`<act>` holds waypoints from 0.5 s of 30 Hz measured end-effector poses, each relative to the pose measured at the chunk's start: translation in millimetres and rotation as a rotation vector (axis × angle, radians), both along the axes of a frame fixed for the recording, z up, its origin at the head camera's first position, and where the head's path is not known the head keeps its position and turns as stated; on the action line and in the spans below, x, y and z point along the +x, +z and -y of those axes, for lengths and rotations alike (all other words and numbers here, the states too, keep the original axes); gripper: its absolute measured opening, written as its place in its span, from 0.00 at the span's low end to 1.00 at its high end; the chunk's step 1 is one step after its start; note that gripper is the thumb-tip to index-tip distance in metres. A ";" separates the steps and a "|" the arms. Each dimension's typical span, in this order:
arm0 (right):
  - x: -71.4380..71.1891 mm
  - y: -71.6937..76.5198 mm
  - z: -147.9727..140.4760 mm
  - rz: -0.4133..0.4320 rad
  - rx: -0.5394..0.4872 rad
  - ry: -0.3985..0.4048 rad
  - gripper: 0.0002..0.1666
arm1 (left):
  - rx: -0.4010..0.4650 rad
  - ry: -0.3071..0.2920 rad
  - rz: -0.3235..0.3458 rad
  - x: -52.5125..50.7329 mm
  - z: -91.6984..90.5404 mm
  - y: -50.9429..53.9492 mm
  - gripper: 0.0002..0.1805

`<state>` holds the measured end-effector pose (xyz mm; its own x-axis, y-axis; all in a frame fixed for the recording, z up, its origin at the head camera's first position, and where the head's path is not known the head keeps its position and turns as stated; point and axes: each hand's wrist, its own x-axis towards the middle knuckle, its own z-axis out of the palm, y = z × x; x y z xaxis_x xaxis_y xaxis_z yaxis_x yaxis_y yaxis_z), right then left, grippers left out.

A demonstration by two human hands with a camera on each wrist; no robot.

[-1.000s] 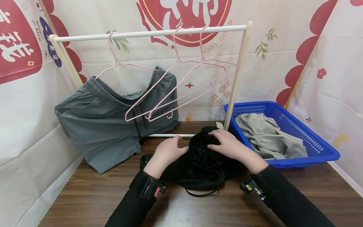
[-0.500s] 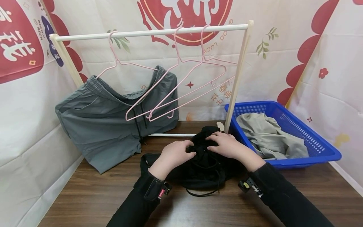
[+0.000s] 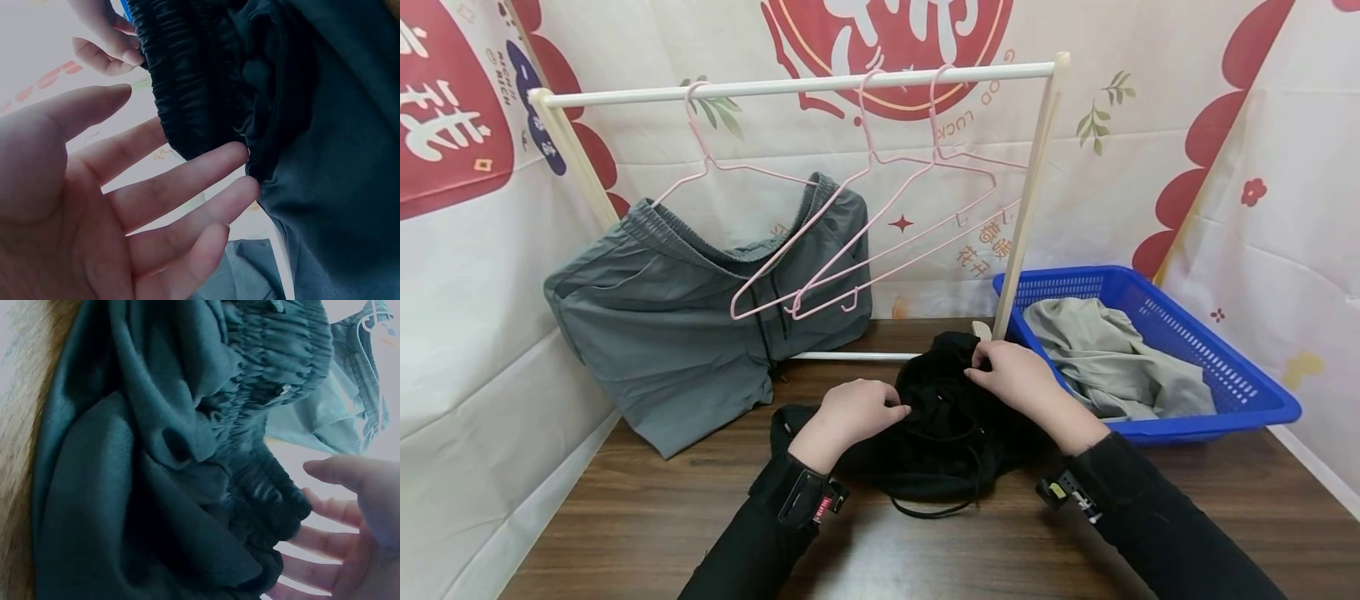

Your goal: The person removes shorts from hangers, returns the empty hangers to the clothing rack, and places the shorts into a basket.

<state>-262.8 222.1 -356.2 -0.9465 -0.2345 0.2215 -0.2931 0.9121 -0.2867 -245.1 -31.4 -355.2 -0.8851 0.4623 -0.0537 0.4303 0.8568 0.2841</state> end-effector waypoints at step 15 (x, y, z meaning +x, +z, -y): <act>2.4 0.4 -17.2 -0.097 0.069 0.049 0.18 | 0.005 -0.075 0.053 -4.6 8.1 0.1 0.09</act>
